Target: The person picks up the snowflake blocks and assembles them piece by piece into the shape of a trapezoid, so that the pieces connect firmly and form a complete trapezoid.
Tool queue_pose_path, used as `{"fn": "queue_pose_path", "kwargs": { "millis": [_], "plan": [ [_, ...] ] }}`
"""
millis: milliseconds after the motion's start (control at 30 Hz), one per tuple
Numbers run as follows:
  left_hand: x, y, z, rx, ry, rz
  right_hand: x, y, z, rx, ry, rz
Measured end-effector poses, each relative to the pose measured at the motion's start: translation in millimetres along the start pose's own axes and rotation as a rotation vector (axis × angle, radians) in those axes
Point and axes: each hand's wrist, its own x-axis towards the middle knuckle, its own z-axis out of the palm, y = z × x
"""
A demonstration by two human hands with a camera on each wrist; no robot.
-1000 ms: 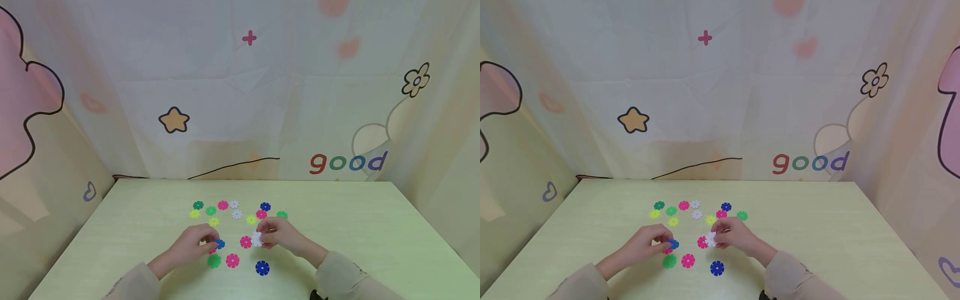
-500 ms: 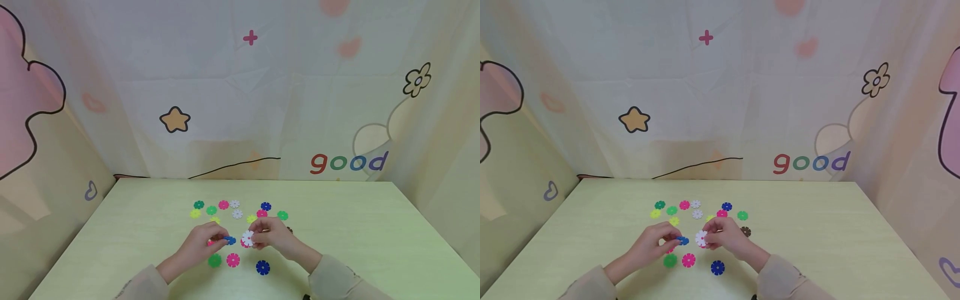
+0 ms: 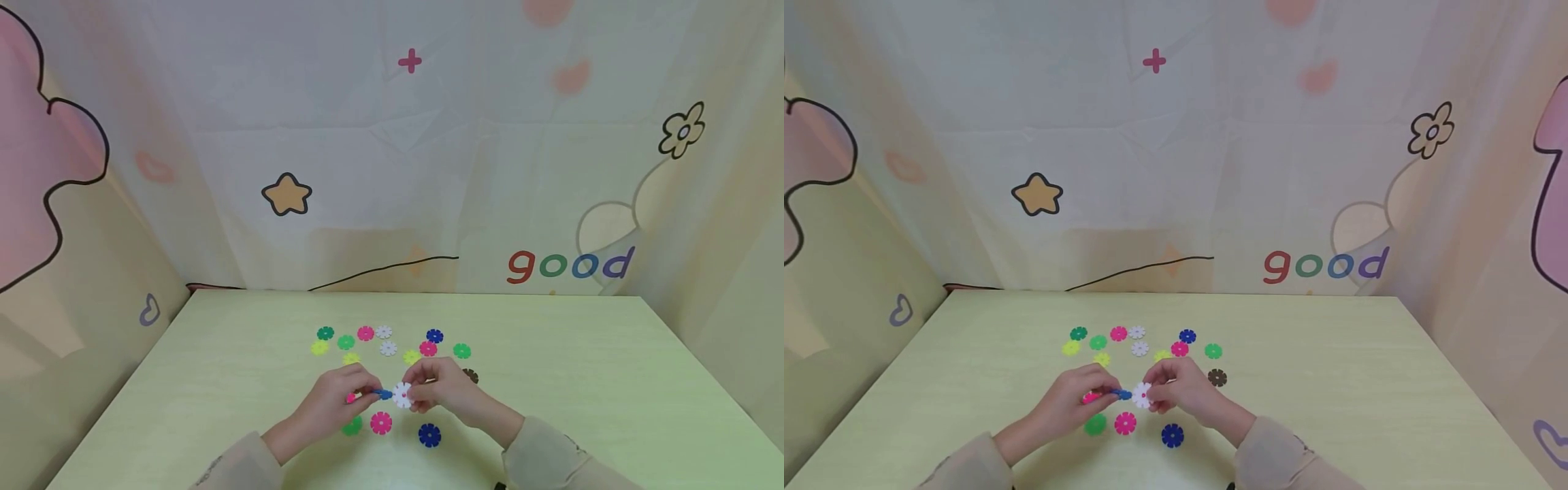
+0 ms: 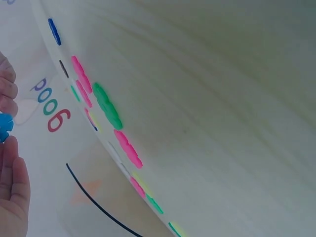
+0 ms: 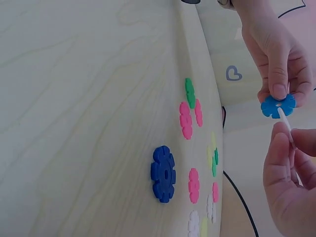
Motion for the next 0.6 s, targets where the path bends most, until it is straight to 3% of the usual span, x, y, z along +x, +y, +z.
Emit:
{"fn": "queue_pose_path", "kwargs": {
  "millis": [400, 600],
  "plan": [
    [3.7, 9.6, 2.2, 0.074, 0.032, 0.149, -6.4, 3.8, 0.5, 0.038, 0.001, 0.041],
    [5.8, 15.1, 2.5, 0.113, 0.044, 0.166, -8.9, 5.9, 0.6, 0.067, 0.036, 0.055]
  ]
}}
